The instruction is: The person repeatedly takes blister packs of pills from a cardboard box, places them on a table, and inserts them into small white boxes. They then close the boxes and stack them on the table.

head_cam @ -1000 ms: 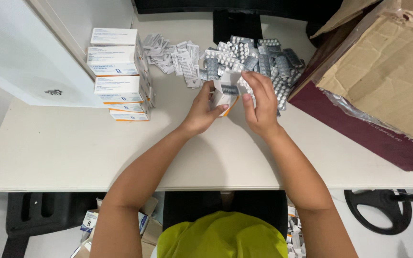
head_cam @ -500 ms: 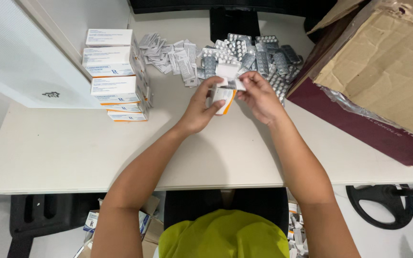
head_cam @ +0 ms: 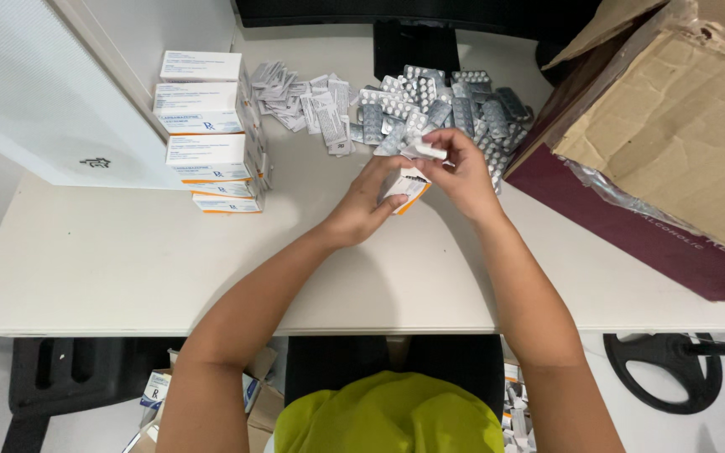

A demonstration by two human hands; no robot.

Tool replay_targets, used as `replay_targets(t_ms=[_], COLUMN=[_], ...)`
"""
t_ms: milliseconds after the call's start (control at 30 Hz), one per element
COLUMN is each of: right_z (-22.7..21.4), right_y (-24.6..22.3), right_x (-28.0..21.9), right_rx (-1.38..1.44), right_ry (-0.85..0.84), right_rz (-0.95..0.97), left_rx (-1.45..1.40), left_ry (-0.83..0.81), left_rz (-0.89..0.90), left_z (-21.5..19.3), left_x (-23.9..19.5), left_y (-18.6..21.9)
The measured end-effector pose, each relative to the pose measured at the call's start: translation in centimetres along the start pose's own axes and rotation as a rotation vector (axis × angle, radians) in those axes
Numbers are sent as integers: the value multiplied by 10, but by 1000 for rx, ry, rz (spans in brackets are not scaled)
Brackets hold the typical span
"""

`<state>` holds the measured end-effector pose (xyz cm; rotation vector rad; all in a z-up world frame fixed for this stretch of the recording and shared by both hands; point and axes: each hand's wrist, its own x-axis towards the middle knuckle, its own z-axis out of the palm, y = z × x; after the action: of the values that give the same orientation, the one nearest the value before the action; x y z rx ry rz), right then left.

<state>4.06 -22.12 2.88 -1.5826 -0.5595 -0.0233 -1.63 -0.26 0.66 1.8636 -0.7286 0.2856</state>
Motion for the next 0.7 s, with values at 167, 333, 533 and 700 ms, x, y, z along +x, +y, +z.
replay_targets(t_ms=[167, 333, 533, 700], right_z=[3, 13, 21, 24], right_y=[-13, -24, -37, -51], right_x=[-5, -10, -13, -15], right_rx=[-80, -362, -380, -600], right_ry=[-92, -22, 21, -26], right_rz=[-148, -272, -230, -418], left_rx=[-285, -277, -267, -302], left_ry=[5, 12, 20, 29], left_rz=[-288, -271, -263, -272], left_z=[2, -2, -2, -4], left_x=[6, 7, 7, 6], left_y=[3, 2, 6, 12])
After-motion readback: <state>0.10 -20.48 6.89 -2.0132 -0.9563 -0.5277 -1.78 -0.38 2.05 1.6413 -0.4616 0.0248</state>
